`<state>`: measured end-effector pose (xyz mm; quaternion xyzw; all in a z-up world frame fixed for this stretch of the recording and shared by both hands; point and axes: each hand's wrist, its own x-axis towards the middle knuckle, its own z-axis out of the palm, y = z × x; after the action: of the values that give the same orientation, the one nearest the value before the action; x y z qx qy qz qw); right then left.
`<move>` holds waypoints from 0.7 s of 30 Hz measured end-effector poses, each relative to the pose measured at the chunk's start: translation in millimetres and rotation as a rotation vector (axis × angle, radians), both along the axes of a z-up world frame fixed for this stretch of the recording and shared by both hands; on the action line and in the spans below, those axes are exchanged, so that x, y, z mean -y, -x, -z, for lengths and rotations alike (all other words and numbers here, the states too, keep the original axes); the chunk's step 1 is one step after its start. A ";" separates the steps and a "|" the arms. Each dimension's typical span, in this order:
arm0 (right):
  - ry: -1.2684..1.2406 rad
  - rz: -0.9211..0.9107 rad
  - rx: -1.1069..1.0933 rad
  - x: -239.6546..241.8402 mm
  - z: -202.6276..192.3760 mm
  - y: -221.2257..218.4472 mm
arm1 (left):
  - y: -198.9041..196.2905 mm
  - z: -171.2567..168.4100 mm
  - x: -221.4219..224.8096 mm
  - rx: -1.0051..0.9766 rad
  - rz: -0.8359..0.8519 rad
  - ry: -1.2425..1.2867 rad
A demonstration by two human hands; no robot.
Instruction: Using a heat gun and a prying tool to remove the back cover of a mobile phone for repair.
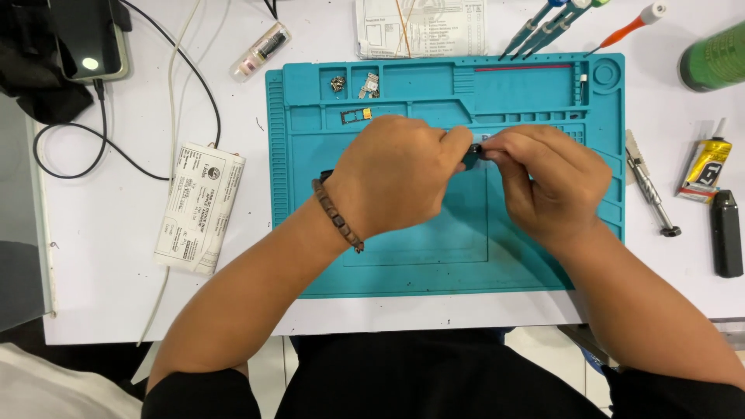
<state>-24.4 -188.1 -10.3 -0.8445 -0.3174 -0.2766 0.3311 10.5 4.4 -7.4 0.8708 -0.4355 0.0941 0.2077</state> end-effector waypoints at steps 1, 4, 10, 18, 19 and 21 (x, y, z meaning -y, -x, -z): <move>-0.017 -0.018 0.008 -0.5 3.7 -1.1 | -2.3 3.0 -0.7 0.028 -0.005 -0.065; -0.035 -0.026 -0.009 3.0 15.3 -5.2 | -8.8 12.3 0.3 0.003 0.005 -0.103; -0.165 -0.072 -0.055 8.1 35.1 -14.8 | -8.3 3.0 -6.4 0.000 0.023 0.015; -0.234 -0.127 -0.097 7.5 36.1 -14.0 | 7.4 11.1 -2.0 0.209 -0.154 -0.087; -0.248 -0.132 -0.104 6.2 34.9 -14.2 | 7.8 8.5 -2.8 0.213 -0.159 -0.081; -0.229 -0.112 -0.092 0.7 36.3 -13.7 | 4.5 12.8 -6.9 0.233 -0.156 -0.095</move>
<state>-10.6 -188.8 -46.6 -0.7939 -0.3147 -0.2532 0.4546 6.0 11.2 -20.2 0.8940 -0.3918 0.1896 0.1062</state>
